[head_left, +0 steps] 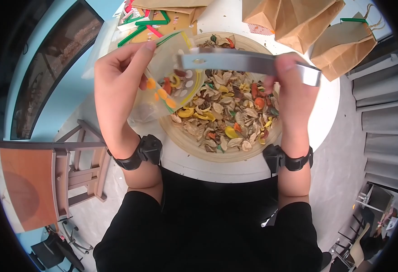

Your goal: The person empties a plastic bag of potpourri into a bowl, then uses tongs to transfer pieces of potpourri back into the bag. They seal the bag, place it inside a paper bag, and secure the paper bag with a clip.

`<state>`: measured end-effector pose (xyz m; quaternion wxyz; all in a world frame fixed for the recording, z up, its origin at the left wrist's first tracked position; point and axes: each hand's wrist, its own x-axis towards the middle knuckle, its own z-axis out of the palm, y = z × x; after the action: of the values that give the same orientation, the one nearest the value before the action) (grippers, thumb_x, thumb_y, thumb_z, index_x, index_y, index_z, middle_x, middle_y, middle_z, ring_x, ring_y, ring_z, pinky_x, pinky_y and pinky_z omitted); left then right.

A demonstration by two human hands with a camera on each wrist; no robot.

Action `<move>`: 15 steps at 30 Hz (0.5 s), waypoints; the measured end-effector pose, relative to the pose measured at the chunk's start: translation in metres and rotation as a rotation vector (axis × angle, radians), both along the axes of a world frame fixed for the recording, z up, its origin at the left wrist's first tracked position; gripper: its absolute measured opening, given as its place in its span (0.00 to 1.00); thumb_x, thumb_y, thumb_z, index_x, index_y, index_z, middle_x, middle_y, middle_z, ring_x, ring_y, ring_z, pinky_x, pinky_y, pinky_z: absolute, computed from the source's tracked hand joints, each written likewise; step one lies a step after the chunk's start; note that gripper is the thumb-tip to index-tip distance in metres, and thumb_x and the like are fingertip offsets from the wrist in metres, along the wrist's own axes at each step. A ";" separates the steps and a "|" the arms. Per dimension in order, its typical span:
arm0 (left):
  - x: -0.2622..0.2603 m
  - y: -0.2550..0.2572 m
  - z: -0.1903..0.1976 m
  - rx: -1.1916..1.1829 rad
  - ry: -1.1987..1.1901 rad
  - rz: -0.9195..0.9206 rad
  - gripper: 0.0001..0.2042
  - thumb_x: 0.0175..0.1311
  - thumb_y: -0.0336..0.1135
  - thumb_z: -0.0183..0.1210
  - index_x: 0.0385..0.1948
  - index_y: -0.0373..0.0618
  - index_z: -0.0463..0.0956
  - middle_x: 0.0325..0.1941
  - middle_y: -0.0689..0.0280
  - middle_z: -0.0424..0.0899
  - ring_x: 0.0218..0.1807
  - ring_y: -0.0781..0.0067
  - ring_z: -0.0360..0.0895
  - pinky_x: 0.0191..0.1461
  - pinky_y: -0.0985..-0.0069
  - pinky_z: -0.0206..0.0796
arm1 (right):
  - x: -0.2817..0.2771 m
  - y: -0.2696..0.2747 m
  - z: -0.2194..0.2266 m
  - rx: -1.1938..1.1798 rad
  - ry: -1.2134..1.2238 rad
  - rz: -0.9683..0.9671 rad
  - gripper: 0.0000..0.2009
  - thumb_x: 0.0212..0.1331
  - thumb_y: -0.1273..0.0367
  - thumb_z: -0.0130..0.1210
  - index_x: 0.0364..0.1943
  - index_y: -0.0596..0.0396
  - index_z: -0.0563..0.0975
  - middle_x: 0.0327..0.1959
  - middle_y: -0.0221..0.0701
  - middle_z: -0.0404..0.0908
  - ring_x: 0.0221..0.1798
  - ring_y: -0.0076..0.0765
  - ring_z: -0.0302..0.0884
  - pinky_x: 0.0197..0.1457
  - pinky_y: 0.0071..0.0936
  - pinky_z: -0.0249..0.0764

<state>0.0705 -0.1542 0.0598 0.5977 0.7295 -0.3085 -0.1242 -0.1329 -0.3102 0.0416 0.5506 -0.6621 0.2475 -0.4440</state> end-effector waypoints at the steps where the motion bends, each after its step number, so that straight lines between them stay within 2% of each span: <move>1: 0.001 0.001 0.001 -0.004 0.000 0.005 0.12 0.62 0.36 0.64 0.35 0.34 0.84 0.19 0.74 0.75 0.19 0.88 0.65 0.23 0.86 0.55 | -0.002 -0.009 -0.001 0.020 -0.065 -0.036 0.13 0.63 0.64 0.57 0.30 0.63 0.78 0.17 0.30 0.76 0.18 0.22 0.71 0.25 0.18 0.66; 3: 0.003 0.004 0.003 -0.011 0.002 0.016 0.11 0.61 0.36 0.64 0.35 0.34 0.84 0.19 0.74 0.75 0.19 0.88 0.65 0.23 0.86 0.55 | -0.004 -0.017 0.001 0.087 -0.190 -0.114 0.14 0.64 0.64 0.56 0.34 0.65 0.78 0.21 0.34 0.78 0.19 0.26 0.72 0.25 0.20 0.70; 6: 0.004 0.021 0.013 -0.070 -0.023 0.105 0.11 0.61 0.35 0.64 0.35 0.35 0.85 0.20 0.73 0.76 0.19 0.88 0.65 0.23 0.87 0.55 | -0.011 -0.019 0.007 0.078 -0.153 -0.151 0.13 0.63 0.66 0.58 0.37 0.68 0.79 0.24 0.38 0.80 0.24 0.31 0.79 0.31 0.22 0.76; 9: 0.008 0.043 0.024 -0.145 -0.043 0.133 0.10 0.60 0.33 0.65 0.37 0.36 0.85 0.22 0.71 0.78 0.21 0.88 0.66 0.23 0.87 0.54 | -0.007 -0.009 0.016 -0.079 0.052 -0.052 0.13 0.59 0.68 0.63 0.38 0.68 0.80 0.26 0.36 0.83 0.27 0.29 0.81 0.34 0.23 0.77; 12: 0.020 0.060 0.021 -0.300 -0.044 0.097 0.10 0.60 0.33 0.65 0.38 0.37 0.86 0.24 0.70 0.79 0.23 0.87 0.67 0.24 0.87 0.54 | 0.013 0.009 0.022 -0.509 0.253 0.104 0.13 0.54 0.69 0.67 0.39 0.64 0.82 0.27 0.34 0.84 0.27 0.29 0.81 0.35 0.23 0.77; 15: 0.022 0.067 0.024 -0.351 -0.067 0.176 0.11 0.59 0.34 0.65 0.38 0.37 0.86 0.25 0.70 0.80 0.23 0.87 0.66 0.25 0.87 0.55 | 0.032 0.024 0.025 -0.671 0.365 0.253 0.14 0.51 0.67 0.69 0.40 0.61 0.82 0.27 0.34 0.84 0.27 0.31 0.82 0.35 0.24 0.76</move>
<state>0.0923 -0.0870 0.0842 0.7136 0.6420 -0.2803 0.0086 -0.1009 -0.2862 0.0666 0.3013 -0.8982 0.0992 -0.3043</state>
